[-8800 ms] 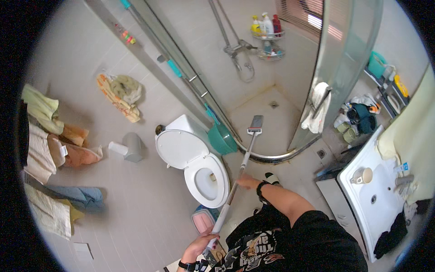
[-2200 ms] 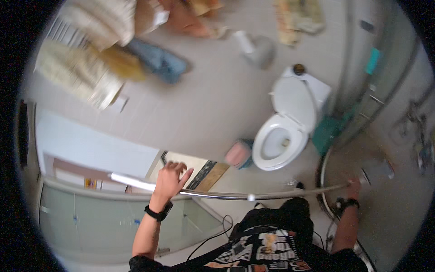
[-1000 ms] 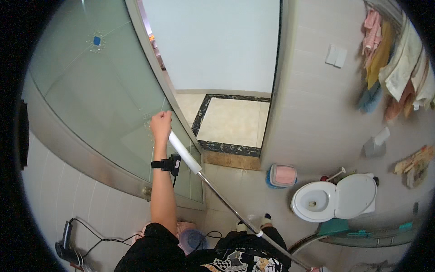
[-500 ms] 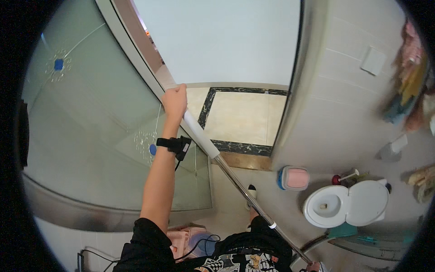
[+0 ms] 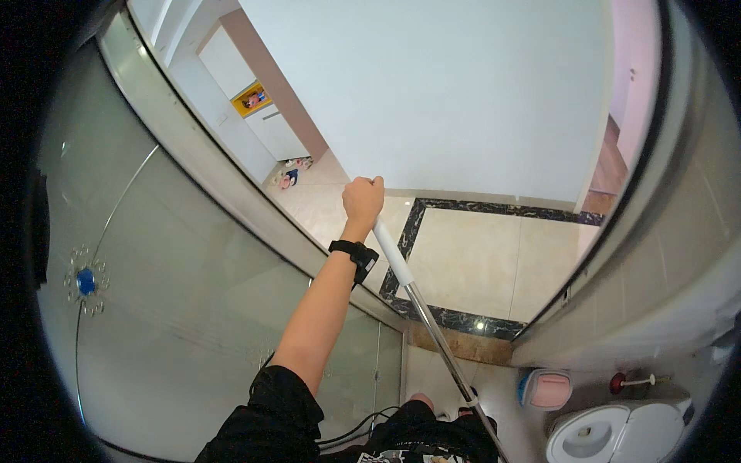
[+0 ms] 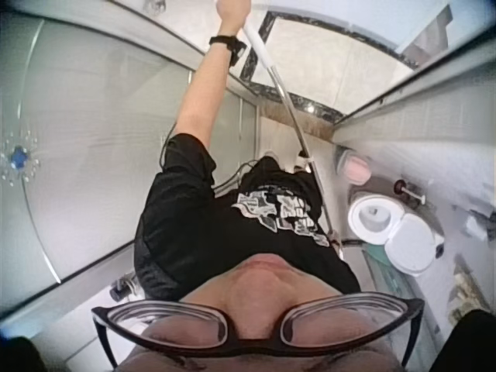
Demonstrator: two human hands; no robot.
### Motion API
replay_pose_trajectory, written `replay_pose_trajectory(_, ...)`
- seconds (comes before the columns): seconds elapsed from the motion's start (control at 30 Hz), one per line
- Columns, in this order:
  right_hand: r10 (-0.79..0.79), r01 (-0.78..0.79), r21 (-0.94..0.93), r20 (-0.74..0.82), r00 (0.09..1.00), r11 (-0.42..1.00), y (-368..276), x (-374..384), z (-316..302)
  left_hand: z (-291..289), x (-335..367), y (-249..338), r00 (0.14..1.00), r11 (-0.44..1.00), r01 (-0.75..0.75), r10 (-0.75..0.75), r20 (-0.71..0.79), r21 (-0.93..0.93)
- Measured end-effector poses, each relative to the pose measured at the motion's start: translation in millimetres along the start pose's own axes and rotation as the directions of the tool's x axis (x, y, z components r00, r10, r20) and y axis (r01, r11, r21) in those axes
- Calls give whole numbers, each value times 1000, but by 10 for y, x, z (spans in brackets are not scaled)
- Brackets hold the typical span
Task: Mopping the floor of a hallway and then moving into a bathroom shower area.
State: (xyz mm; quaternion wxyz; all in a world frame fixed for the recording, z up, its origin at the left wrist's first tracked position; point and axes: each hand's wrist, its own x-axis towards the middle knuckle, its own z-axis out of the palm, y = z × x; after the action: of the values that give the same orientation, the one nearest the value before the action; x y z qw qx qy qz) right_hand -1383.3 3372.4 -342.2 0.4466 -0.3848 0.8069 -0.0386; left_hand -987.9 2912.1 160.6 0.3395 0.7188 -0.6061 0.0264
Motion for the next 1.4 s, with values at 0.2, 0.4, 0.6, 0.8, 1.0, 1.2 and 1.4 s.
replay_pose_trajectory(0.2, -144, 143, 105, 1, 990, 984, -1661, 847, -477, 606, 918, -254, 1000, 999, -18, 18, 12, 47)
replay_pose_trajectory(0.4, -86, 84, 42, 47, 995, 996, -2340, 1344, -567, 1767, 1764, -330, 992, 992, -127, 127, 3, 5)
replay_pose_trajectory(0.6, 113, -107, -69, 93, 989, 992, -2736, 1570, -698, 1938, 3201, -138, 984, 986, -166, 166, 67, 8)
replay_pose_trajectory(0.8, 176, -169, -77, 96, 980, 983, -3577, 1992, -935, 2019, 4627, -168, 982, 981, -185, 186, -13, 60)
replay_pose_trajectory(1.0, 121, -105, -125, 125, 985, 987, -4728, 2791, -881, 2172, 5906, -776, 983, 980, -161, 170, -70, 116)
replay_pose_trajectory(1.2, 12, 37, -218, 217, 976, 975, -5975, 3914, -620, 2459, 7075, -1432, 978, 961, -163, 187, -93, 222)
replay_pose_trajectory(1.4, -58, 106, -206, 224, 973, 973, -7589, 4668, -699, 2209, 8397, -2106, 963, 937, -151, 211, -167, 314)
